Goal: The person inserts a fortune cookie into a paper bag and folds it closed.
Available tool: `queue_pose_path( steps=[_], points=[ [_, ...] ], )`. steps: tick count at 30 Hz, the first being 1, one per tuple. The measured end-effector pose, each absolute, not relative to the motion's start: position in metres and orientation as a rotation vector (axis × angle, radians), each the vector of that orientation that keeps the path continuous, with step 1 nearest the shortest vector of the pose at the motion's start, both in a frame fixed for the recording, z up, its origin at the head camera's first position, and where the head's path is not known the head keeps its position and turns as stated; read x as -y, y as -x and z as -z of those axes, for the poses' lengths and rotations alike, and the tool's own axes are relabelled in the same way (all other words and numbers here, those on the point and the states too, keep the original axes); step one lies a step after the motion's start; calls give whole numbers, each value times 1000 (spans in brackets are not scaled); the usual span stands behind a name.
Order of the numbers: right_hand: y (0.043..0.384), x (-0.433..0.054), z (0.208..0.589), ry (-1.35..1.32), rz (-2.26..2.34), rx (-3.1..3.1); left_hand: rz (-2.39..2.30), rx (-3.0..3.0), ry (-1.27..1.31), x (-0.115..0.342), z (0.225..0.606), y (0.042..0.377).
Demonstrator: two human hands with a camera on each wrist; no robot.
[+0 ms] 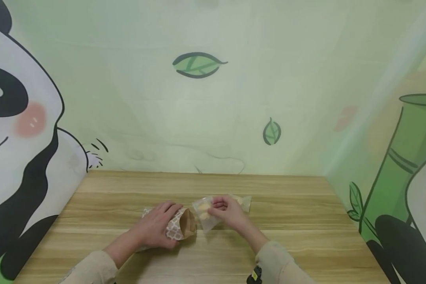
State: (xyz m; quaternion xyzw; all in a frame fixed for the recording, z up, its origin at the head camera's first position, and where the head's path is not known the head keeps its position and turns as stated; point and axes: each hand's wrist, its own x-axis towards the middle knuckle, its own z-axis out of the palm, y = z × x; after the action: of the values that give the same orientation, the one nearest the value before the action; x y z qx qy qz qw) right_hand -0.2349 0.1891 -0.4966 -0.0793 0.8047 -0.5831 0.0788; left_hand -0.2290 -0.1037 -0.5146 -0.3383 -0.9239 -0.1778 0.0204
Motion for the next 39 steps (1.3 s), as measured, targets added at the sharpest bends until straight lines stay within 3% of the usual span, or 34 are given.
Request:
queue_pose_path(
  steps=[25,39],
  points=[
    [235,-179,495,324,1569,-2442,531,2794,967,94,525,223],
    [236,-166,496,223,1649,-2469,629,2781,876,82,528,215]
  ],
)
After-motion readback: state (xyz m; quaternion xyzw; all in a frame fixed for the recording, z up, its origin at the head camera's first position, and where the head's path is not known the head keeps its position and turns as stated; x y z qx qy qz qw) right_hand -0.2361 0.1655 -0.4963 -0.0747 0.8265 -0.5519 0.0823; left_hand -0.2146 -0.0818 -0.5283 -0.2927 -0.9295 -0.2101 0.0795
